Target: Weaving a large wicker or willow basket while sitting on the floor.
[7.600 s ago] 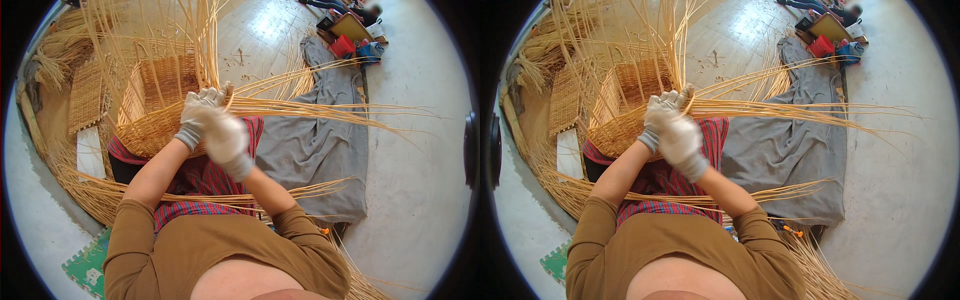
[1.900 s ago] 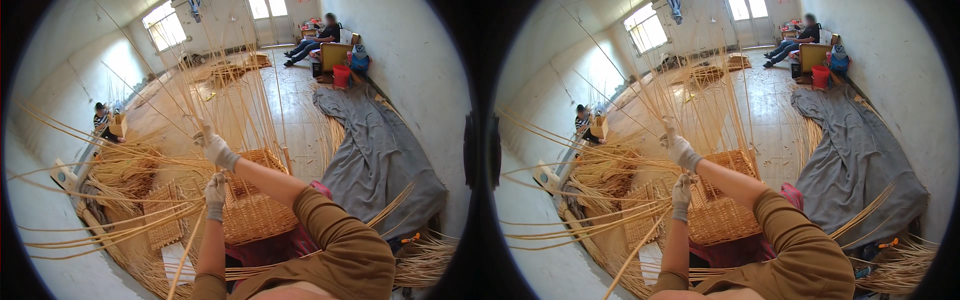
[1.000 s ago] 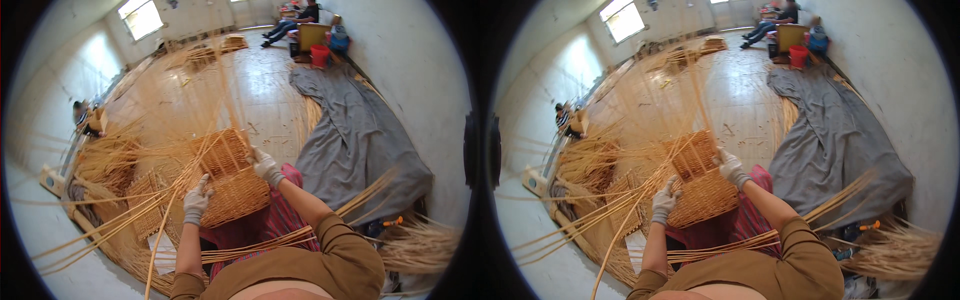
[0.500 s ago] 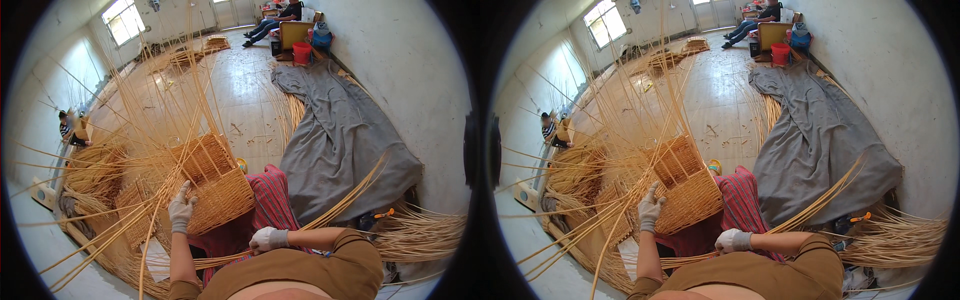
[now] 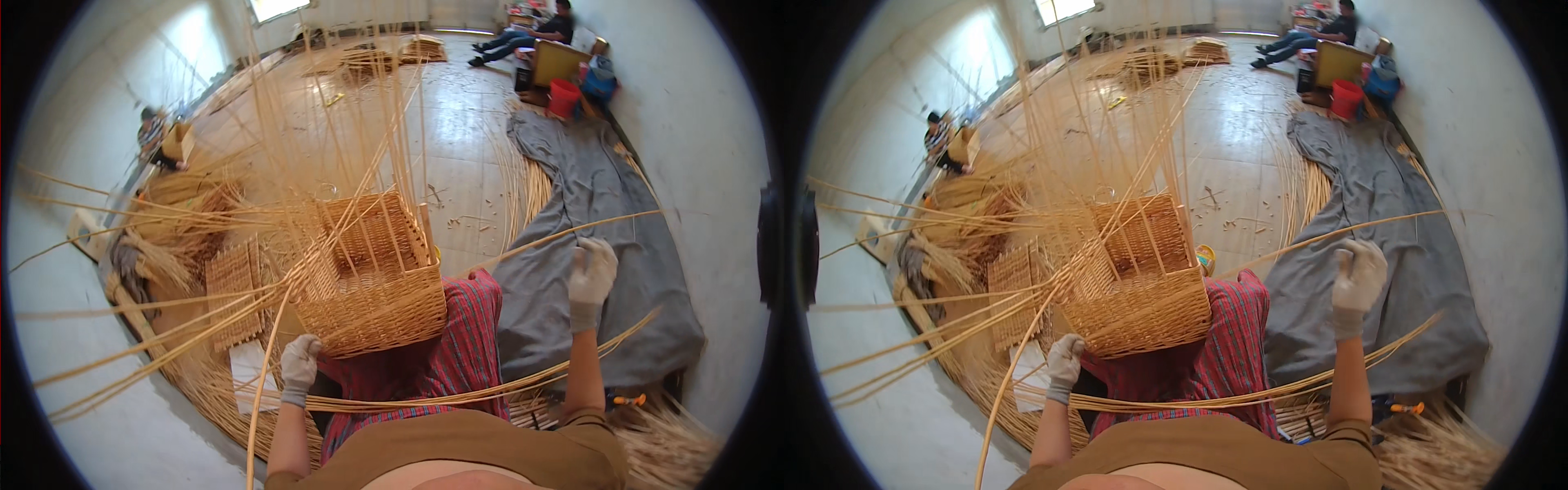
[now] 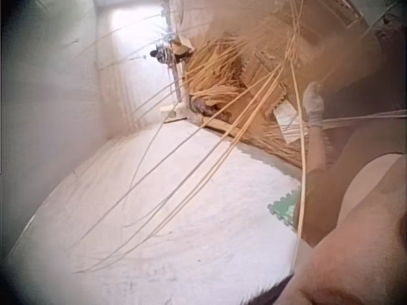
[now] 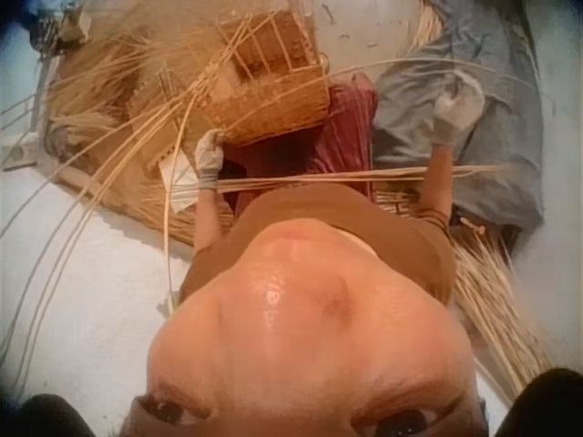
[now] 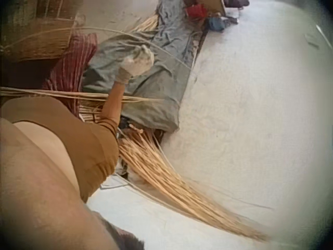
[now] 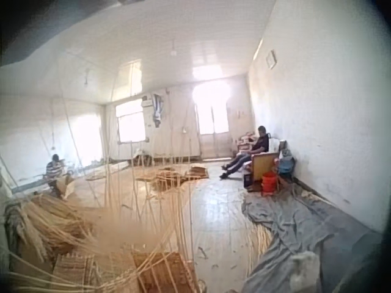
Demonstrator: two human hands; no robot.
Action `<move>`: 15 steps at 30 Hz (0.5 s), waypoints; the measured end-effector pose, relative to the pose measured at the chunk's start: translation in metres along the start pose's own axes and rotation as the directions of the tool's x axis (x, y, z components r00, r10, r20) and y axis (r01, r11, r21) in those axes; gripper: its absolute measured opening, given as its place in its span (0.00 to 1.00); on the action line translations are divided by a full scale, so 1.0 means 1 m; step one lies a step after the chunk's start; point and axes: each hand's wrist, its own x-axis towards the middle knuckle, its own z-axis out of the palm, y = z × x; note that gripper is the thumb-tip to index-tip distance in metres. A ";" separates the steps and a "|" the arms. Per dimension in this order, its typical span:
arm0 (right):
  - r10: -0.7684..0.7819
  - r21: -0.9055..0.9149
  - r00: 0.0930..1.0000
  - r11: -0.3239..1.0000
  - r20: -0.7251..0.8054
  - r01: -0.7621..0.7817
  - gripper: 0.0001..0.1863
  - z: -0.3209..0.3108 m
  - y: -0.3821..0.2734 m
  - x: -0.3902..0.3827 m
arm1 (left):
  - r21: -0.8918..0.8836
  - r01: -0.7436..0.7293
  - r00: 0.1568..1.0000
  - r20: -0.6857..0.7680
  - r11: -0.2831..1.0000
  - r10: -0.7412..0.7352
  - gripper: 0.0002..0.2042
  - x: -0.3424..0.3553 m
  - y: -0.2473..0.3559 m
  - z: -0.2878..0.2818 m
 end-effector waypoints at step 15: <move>-0.013 0.754 0.768 0.198 0.641 -0.626 0.03 0.000 -0.127 -0.014 | -0.459 0.319 0.883 0.462 0.829 -0.084 0.04 0.058 0.116 0.069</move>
